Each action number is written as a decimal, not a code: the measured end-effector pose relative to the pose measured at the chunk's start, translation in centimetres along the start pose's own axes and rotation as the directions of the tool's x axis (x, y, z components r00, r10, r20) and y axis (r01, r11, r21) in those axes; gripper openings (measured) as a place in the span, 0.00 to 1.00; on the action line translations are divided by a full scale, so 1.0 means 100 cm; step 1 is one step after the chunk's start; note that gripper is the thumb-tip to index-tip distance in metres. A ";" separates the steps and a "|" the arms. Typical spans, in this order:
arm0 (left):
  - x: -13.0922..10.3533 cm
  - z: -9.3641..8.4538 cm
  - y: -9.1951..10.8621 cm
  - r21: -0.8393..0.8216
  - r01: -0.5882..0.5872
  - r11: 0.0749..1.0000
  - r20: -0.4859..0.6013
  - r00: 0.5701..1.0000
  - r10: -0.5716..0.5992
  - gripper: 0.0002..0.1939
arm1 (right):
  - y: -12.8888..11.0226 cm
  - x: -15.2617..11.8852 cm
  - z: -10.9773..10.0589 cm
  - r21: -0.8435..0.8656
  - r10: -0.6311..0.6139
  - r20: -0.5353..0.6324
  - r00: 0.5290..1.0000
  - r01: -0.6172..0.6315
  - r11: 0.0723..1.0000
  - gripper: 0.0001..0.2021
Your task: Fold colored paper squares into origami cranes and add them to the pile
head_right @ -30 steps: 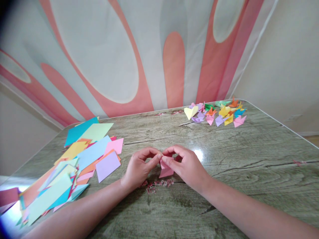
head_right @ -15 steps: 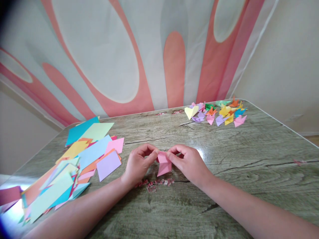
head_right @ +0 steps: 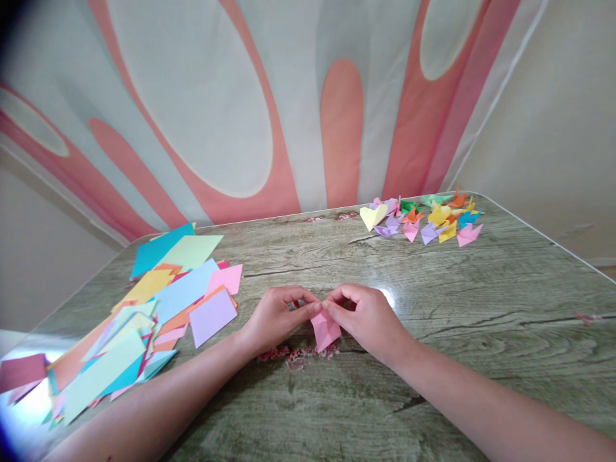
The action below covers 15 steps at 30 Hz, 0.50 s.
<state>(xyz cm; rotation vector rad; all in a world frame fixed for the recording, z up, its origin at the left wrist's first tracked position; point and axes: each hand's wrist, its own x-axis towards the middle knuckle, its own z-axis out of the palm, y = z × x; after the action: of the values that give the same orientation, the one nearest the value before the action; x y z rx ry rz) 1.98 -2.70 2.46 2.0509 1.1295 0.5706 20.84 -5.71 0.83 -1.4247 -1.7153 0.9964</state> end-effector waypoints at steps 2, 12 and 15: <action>0.000 0.000 -0.002 -0.008 0.021 1.000 0.026 0.999 -0.020 0.10 | 0.001 0.000 0.000 0.010 -0.003 0.009 1.000 0.003 1.000 0.08; -0.001 -0.004 -0.002 0.251 -0.113 0.961 0.078 0.992 0.097 0.13 | 0.003 0.002 -0.001 -0.020 -0.037 0.008 0.999 0.037 0.999 0.09; 0.000 -0.006 -0.004 0.181 -0.094 0.979 0.078 0.994 0.081 0.14 | 0.004 0.003 -0.002 -0.007 -0.020 0.016 1.000 0.020 1.000 0.09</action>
<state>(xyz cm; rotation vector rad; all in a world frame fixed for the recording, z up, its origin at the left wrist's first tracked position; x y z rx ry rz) 1.43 -2.35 2.56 2.2708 1.0896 0.4470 21.22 -5.38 0.57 -1.4054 -1.7431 0.9944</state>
